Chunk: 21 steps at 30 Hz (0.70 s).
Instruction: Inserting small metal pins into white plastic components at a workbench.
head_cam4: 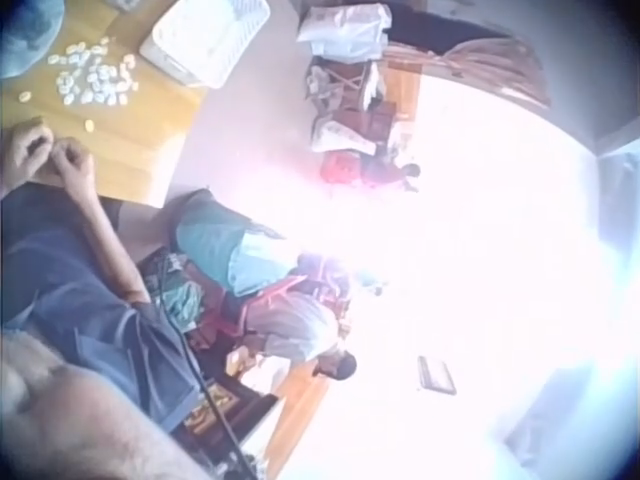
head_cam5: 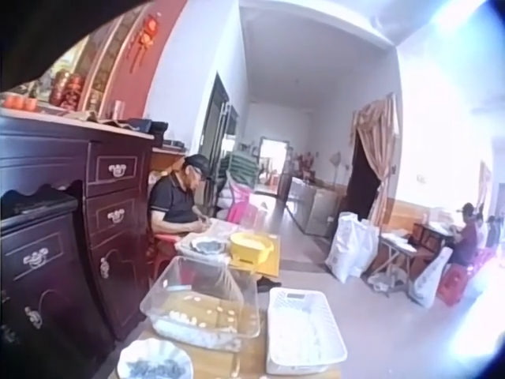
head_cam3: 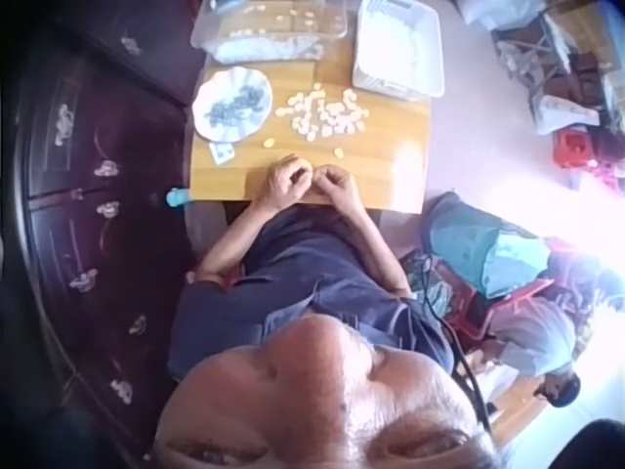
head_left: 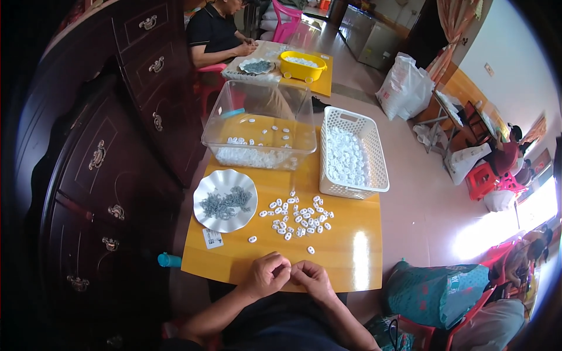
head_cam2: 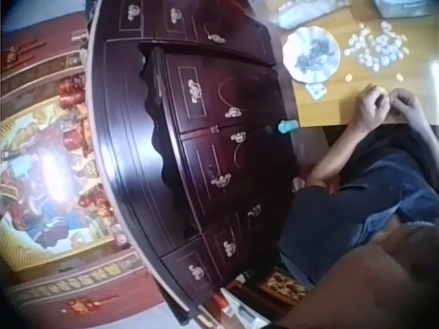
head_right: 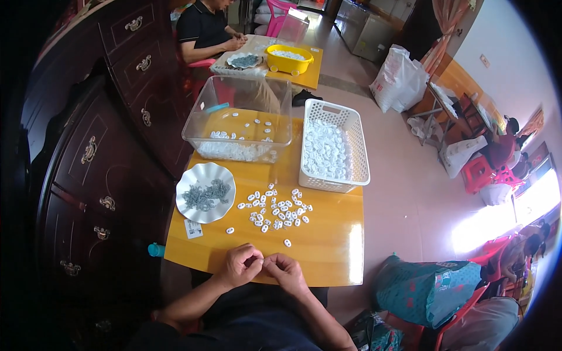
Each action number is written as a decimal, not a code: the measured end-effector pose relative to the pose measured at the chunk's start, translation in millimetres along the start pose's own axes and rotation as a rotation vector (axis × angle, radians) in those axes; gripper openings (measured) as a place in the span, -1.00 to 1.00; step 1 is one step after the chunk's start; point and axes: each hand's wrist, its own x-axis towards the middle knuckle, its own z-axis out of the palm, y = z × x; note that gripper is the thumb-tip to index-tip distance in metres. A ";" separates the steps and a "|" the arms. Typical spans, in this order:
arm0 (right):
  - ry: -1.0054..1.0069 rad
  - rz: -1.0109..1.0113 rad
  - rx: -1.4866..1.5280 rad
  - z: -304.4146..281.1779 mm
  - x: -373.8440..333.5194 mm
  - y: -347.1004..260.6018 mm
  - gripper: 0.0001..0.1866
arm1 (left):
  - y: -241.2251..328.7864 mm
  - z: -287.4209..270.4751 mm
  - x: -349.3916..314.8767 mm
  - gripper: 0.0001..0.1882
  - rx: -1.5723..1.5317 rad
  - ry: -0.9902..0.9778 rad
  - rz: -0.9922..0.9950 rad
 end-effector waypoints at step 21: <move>0.424 -0.631 -1.119 -15.8 104.9 -40.5 -0.96 | -33.0 -16.9 -30.8 -0.91 -0.022 0.116 -0.116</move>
